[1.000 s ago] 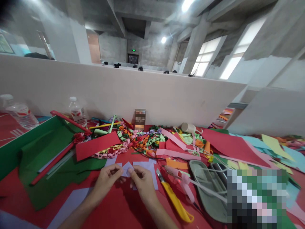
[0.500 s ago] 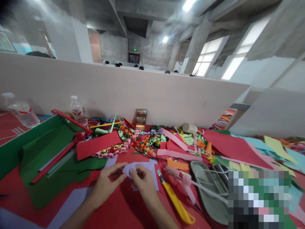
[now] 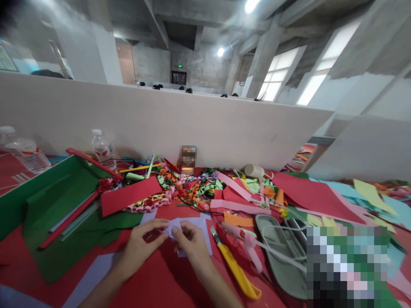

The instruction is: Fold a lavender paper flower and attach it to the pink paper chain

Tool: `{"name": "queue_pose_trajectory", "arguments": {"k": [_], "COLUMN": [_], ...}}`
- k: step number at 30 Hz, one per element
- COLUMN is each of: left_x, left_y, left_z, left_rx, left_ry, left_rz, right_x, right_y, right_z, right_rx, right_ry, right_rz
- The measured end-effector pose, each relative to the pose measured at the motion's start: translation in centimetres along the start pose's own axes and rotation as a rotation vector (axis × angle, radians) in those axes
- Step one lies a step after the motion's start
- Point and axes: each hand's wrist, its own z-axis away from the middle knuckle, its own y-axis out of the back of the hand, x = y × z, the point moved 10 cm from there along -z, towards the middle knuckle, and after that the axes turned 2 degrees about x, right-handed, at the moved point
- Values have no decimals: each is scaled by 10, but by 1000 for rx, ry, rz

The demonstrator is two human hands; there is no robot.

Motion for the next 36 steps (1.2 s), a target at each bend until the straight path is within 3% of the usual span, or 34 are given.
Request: {"name": "queue_pose_trajectory", "arguments": {"k": [8, 18, 22, 28, 31, 36], "left_x": [8, 5, 19, 39, 36, 13], "left_y": [0, 5, 8, 2, 2, 1], "left_z": [-1, -1, 0, 11, 9, 1], "left_rx": [-18, 68, 84, -18, -5, 41], "left_ry": [-13, -5, -135, -368, -303, -35], "left_rz": [46, 54, -79, -264, -257, -68], "right_x": [-1, -6, -6, -10, -8, -7], "right_y": [-1, -5, -7, -10, -10, -10], "right_z": [1, 2, 2, 3, 3, 4], "right_rx": [-9, -9, -18, -30, -18, -26], "right_ry": [-7, -1, 17, 47, 30, 23], "right_rz": [12, 60, 81, 56, 65, 87]}}
